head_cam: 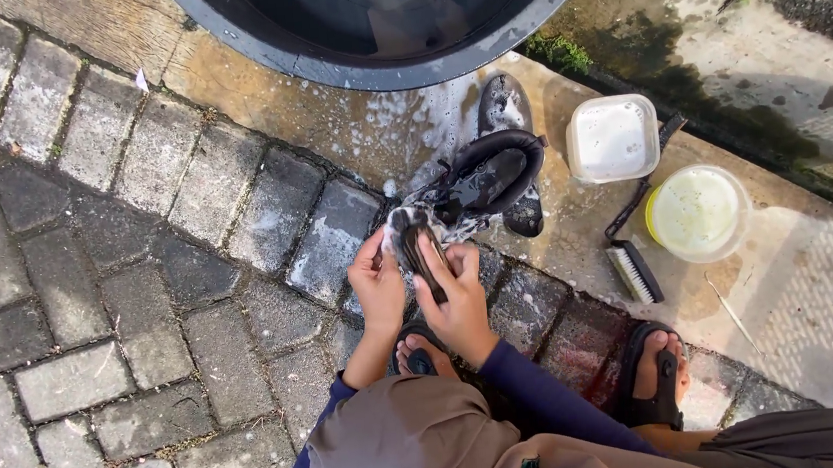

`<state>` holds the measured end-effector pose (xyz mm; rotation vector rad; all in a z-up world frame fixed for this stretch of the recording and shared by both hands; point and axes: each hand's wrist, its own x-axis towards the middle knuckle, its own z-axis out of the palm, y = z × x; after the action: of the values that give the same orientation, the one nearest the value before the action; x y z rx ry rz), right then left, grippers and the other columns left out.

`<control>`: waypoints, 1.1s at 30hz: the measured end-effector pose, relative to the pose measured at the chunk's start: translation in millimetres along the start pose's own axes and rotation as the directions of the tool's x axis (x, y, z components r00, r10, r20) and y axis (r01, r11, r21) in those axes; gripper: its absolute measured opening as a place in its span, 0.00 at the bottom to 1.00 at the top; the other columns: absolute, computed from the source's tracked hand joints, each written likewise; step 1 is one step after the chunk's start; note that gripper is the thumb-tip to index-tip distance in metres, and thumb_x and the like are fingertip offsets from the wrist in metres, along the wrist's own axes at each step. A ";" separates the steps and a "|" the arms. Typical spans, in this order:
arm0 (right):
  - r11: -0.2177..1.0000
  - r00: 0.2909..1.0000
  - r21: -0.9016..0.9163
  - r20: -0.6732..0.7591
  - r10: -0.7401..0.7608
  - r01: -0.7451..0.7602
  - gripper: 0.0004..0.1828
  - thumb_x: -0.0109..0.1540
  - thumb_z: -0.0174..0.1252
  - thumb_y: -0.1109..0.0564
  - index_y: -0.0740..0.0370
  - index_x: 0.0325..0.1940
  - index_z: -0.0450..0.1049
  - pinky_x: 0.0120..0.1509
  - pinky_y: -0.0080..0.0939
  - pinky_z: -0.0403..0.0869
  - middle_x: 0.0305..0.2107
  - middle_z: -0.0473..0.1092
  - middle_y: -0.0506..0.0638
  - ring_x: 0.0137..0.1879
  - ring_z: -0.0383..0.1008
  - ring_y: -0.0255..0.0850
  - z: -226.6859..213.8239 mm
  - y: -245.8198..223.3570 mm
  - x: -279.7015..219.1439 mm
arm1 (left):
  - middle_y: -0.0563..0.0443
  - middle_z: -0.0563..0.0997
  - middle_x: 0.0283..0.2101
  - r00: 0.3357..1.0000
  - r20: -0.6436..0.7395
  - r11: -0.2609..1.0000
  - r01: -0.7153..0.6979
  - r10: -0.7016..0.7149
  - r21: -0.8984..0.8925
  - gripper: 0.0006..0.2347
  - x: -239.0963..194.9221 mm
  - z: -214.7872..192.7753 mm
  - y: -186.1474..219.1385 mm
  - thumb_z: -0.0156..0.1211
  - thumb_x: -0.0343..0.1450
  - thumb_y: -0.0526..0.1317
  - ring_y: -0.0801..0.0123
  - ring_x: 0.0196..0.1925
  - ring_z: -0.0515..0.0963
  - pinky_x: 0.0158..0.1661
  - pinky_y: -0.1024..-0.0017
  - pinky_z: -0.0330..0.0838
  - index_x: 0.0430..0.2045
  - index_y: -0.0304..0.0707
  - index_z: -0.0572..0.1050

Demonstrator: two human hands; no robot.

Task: The person scrubs a black shoe with a brush and soapy water, repeatedly dipping the brush into a container of soap and scrubbing the shoe's upper and sole. The shoe remains soapy throughout the clip.

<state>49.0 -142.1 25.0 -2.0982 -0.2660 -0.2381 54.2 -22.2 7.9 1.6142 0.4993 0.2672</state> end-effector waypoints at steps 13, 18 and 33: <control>0.988 0.999 0.144 0.022 0.045 -0.048 0.30 0.65 0.58 0.57 0.52 0.73 0.67 0.46 0.49 0.77 0.43 0.58 0.51 0.39 0.75 0.57 1.4 2.6 -7.9 | 0.35 0.81 0.32 1.000 -0.019 1.000 -0.011 0.011 0.000 0.11 -6.6 -0.1 -8.7 0.51 0.72 0.22 0.74 0.37 0.71 0.26 0.67 0.77 0.45 0.24 0.80; 0.994 0.997 0.097 -0.070 -0.038 0.044 0.30 0.64 0.60 0.57 0.49 0.72 0.68 0.38 0.47 0.75 0.42 0.59 0.50 0.39 0.77 0.57 15.4 6.5 48.8 | 0.34 0.80 0.30 0.995 0.062 0.994 -0.083 0.079 0.069 0.11 -12.5 -0.5 -10.2 0.53 0.72 0.23 0.62 0.33 0.82 0.24 0.69 0.79 0.44 0.27 0.81; 0.988 0.999 0.151 -0.036 0.002 0.003 0.31 0.64 0.59 0.57 0.51 0.73 0.67 0.42 0.48 0.77 0.43 0.57 0.52 0.38 0.76 0.58 -4.4 -5.8 -3.8 | 0.36 0.82 0.35 1.000 -0.021 1.000 -0.004 0.004 0.016 0.10 -1.7 1.3 -10.4 0.51 0.74 0.25 0.67 0.43 0.79 0.32 0.66 0.81 0.42 0.31 0.82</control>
<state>43.4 -143.3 30.9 -1.9420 -0.2555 -0.2482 51.7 -23.7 -2.3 1.6291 0.5152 0.2841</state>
